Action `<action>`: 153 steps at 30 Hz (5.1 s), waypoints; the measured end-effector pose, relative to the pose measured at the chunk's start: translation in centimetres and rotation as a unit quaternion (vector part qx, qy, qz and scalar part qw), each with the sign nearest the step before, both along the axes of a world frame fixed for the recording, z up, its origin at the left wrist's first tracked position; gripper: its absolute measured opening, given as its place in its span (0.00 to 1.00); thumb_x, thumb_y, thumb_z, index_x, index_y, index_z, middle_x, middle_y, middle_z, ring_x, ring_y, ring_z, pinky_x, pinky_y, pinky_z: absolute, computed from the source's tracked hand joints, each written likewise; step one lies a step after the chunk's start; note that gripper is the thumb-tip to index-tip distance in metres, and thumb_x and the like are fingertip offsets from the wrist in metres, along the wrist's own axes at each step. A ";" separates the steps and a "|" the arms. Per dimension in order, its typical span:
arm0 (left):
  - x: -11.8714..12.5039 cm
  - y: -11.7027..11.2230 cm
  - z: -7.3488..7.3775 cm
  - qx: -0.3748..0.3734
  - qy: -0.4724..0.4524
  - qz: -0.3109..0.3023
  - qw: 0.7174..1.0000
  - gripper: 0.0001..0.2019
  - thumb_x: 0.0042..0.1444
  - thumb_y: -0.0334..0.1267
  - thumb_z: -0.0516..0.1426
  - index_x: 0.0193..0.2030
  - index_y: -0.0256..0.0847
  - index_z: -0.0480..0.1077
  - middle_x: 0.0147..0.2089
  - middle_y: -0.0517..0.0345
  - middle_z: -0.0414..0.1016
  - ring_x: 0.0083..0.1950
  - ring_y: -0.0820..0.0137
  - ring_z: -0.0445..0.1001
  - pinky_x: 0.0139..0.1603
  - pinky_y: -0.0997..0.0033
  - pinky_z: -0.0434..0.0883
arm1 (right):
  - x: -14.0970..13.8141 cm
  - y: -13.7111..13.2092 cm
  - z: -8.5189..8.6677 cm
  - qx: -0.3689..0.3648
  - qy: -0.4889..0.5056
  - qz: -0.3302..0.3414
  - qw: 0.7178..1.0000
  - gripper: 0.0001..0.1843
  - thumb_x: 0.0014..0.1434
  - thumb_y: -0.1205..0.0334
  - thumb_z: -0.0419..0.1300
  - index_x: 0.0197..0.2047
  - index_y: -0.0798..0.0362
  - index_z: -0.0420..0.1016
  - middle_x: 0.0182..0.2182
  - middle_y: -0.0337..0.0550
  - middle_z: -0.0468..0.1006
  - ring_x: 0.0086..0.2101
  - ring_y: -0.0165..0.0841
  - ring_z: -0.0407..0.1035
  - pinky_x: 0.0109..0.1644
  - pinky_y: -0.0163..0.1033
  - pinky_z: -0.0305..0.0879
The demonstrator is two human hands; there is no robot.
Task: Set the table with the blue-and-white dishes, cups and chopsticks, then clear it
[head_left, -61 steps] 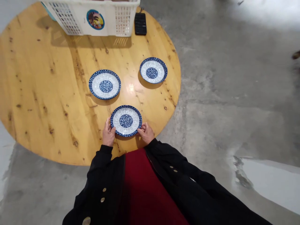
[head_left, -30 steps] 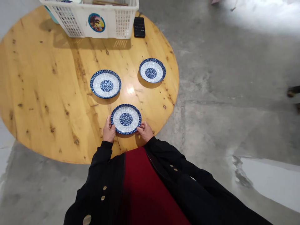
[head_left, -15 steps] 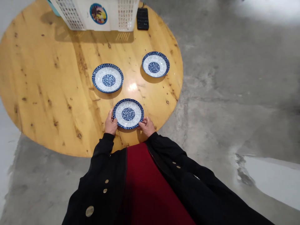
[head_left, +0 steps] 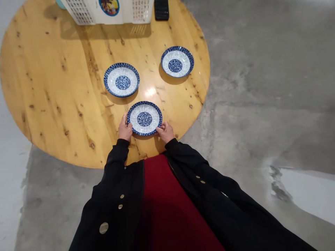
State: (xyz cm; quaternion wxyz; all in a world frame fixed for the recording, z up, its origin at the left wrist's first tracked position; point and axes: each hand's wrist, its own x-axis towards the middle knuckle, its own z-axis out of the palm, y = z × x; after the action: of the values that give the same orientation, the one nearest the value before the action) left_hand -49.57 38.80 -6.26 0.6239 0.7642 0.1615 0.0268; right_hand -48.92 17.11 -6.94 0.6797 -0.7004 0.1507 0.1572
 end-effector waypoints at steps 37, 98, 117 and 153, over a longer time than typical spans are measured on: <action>-19.3 -0.3 2.4 -0.039 0.153 0.229 0.960 0.23 0.48 0.50 0.61 0.46 0.35 0.74 0.38 0.50 0.80 0.36 0.68 0.79 0.40 0.66 0.78 | -1.0 0.3 0.8 0.091 0.078 0.045 0.992 0.14 0.57 0.53 0.66 0.34 0.52 0.66 0.23 0.37 0.77 0.19 0.28 0.73 0.19 0.29 0.68; -25.5 -5.6 4.1 0.006 0.216 0.292 0.932 0.29 0.45 0.56 0.61 0.47 0.34 0.75 0.40 0.46 0.81 0.39 0.63 0.80 0.40 0.64 0.77 | -0.2 1.0 -0.1 0.142 0.108 0.080 0.981 0.10 0.62 0.61 0.62 0.34 0.53 0.65 0.21 0.41 0.78 0.20 0.32 0.75 0.23 0.32 0.73; -25.6 -2.2 3.4 -0.022 0.215 0.251 0.944 0.30 0.42 0.56 0.63 0.46 0.34 0.76 0.39 0.47 0.82 0.38 0.64 0.80 0.39 0.66 0.77 | -1.6 3.6 -0.9 0.186 0.103 0.017 0.977 0.15 0.60 0.60 0.65 0.30 0.51 0.61 0.16 0.37 0.74 0.18 0.32 0.74 0.21 0.31 0.72; -31.6 22.0 0.1 -0.034 0.201 0.172 0.964 0.33 0.42 0.60 0.61 0.48 0.35 0.73 0.42 0.45 0.80 0.42 0.60 0.81 0.45 0.59 0.78 | -3.6 11.2 -1.2 -0.136 -0.038 -0.265 0.954 0.07 0.60 0.58 0.58 0.32 0.50 0.70 0.18 0.36 0.76 0.20 0.32 0.73 0.26 0.34 0.71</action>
State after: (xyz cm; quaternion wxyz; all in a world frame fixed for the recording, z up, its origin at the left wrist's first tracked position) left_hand -81.12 60.83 -6.21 0.5905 0.6927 0.4133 -0.0262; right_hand -52.51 28.29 -8.17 0.6003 -0.7266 0.3252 -0.0774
